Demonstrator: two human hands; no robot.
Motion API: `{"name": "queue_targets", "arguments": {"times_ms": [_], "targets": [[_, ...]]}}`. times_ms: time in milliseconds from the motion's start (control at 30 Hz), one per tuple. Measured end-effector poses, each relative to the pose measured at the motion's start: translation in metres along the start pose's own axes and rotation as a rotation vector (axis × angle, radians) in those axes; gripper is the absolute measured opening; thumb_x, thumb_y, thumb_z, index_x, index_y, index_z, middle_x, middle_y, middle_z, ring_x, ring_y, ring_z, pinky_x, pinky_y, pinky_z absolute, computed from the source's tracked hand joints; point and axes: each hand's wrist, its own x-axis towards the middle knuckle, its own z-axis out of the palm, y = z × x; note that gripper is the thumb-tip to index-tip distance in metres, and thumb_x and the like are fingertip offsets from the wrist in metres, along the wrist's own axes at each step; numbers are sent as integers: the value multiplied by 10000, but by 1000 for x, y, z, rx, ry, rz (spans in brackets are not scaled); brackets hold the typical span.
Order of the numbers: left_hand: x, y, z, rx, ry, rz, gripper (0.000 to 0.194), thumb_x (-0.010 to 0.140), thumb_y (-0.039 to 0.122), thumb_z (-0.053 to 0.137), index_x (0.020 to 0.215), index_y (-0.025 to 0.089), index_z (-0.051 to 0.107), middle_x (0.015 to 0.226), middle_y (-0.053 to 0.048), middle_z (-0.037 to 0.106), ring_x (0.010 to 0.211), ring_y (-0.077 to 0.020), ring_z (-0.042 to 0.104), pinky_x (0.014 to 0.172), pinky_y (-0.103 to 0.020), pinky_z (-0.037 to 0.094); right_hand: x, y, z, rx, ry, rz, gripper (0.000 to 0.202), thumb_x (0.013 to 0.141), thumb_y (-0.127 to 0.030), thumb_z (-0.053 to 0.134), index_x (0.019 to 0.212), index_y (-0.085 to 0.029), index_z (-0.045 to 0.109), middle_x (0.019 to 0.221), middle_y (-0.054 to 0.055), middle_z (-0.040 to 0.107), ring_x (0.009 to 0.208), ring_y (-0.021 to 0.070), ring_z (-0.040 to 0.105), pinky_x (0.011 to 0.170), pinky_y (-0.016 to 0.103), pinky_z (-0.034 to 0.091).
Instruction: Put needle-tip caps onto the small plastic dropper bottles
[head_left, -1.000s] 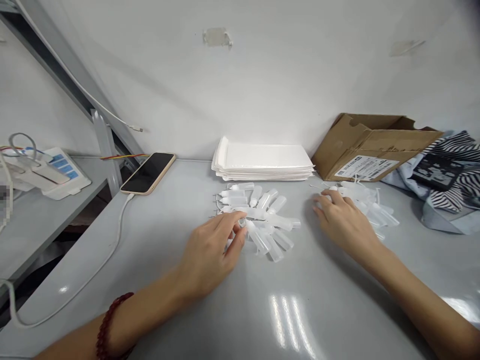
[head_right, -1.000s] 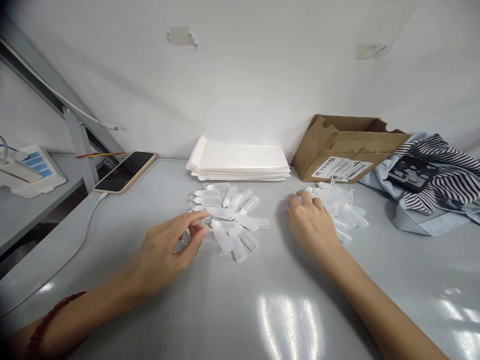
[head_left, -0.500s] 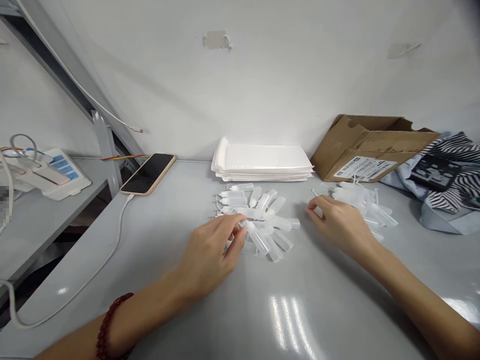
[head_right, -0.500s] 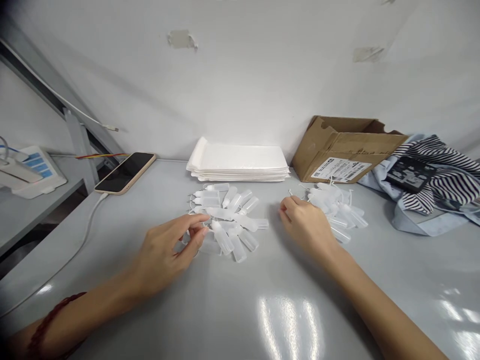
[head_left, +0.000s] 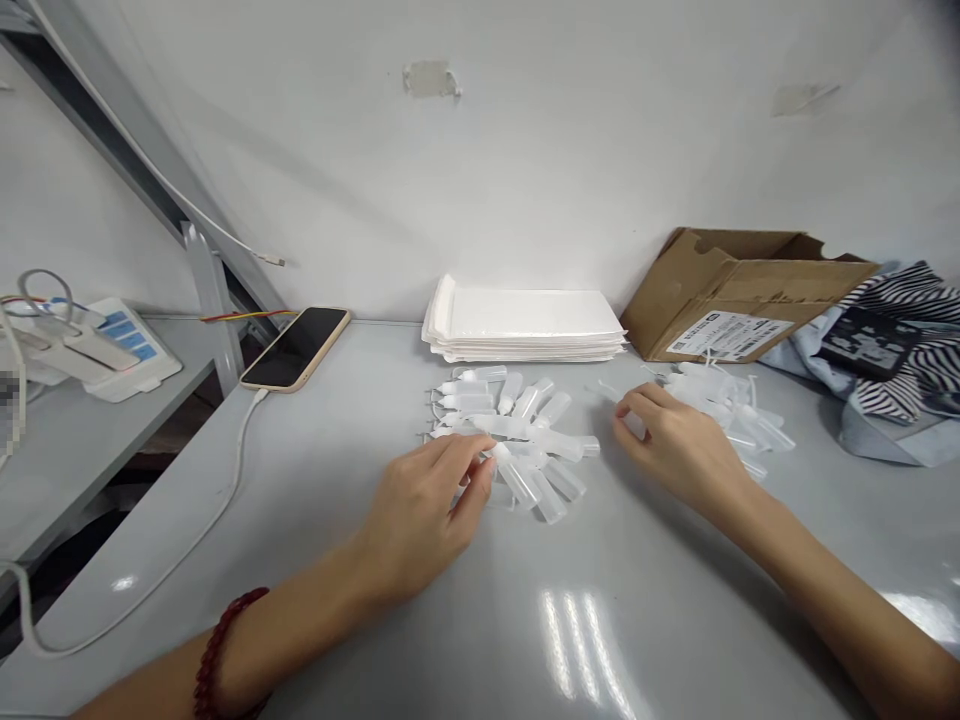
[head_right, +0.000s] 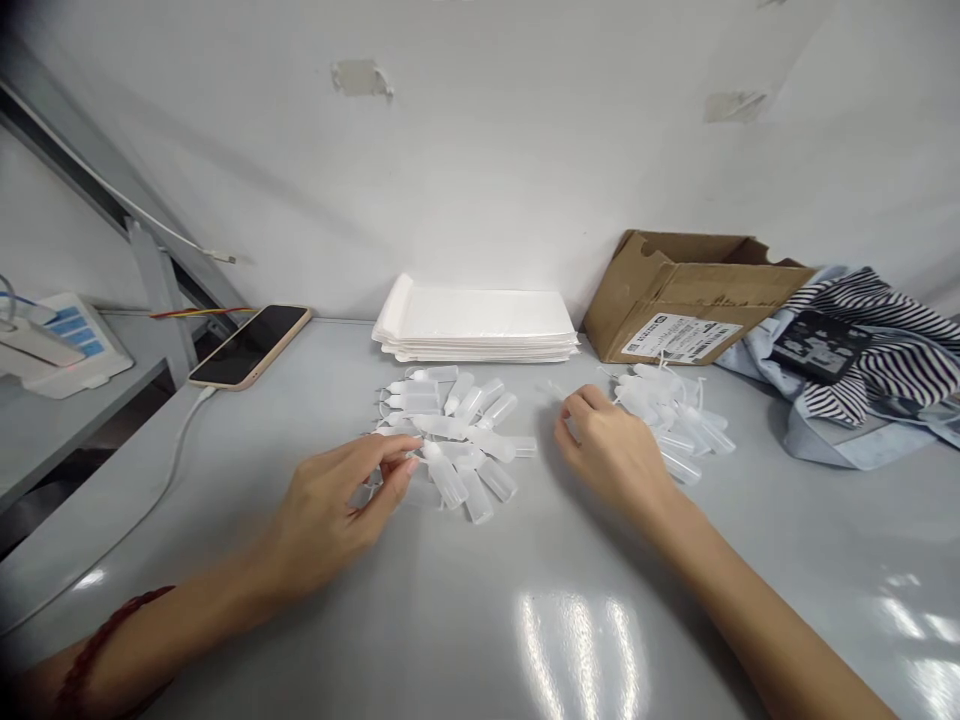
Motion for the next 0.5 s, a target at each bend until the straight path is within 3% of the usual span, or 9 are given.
{"name": "queue_targets", "arguments": {"times_ms": [133,233,367,500], "targets": [[-1,0,0,-17,36,59,146,866,122,502,990,141,574,739,-6,653,628,-98,598,498,-179,447,-6,-12,-7,168,305,-228,69,838,-148,493,852,-175,554,962,74,619,613,120,576,521,250,429],[-1,0,1,-41,22,114,166,865,103,505,1020,132,556,733,-6,638,632,-101,593,567,-211,483,-19,-25,-14,193,470,-404,138,806,-83,542,880,-200,535,938,81,611,760,155,617,613,256,476],[-3,2,1,-125,-54,150,284,873,122,510,1154,146,482,754,3,618,675,-106,588,662,-246,512,-42,-42,-24,306,437,-539,247,767,-23,585,906,-217,520,887,71,601,773,154,612,624,257,505],[-6,7,-1,-204,-123,167,385,870,146,525,1238,152,410,809,-3,616,704,-101,578,682,-235,509,-53,-55,-29,419,377,-592,232,772,-5,560,849,-209,482,826,75,609,743,168,608,548,258,497]]}}
